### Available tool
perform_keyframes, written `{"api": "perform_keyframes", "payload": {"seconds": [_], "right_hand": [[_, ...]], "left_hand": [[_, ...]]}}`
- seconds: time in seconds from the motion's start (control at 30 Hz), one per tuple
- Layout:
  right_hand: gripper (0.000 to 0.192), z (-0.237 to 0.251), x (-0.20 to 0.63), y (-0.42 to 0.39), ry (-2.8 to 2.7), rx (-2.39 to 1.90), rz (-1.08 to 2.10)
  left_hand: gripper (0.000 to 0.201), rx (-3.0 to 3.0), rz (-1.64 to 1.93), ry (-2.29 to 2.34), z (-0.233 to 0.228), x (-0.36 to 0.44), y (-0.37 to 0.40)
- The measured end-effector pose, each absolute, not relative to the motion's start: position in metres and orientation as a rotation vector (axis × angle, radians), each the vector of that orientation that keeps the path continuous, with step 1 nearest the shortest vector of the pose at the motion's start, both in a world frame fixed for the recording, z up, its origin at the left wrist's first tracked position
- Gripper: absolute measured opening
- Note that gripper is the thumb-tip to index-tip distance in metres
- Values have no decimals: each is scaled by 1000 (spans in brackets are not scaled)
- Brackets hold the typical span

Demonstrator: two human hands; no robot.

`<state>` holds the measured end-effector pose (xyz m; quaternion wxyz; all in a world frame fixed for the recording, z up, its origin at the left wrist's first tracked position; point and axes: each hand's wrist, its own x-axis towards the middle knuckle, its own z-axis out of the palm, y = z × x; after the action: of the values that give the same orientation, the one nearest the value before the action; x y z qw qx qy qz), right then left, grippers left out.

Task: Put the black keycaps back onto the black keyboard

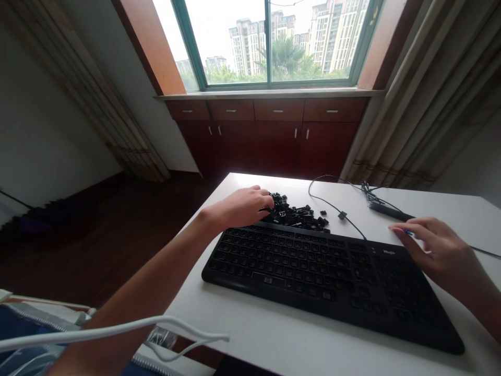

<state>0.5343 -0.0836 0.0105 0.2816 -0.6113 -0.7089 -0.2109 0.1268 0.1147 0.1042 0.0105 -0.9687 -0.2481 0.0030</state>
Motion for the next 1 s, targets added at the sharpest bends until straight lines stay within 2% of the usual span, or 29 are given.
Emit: {"api": "perform_keyframes", "payload": {"seconds": [0.17,0.47,0.8,1.0], "right_hand": [[22,11,534,-85,-1929,-1615,-507],[20,13,529,-87,-1930,-1644,-434],[17,18,530,-86,-1893,-1626,-482],[19,21,525,-87,-1843,-1699,-403]], "left_hand": [[23,-3063,218,-824,104,144,126],[23,-3115,289,-847,105,150,146],[21,-3248,224,-816,101,150,158],[20,-3270,199,-784,102,144,165]]}}
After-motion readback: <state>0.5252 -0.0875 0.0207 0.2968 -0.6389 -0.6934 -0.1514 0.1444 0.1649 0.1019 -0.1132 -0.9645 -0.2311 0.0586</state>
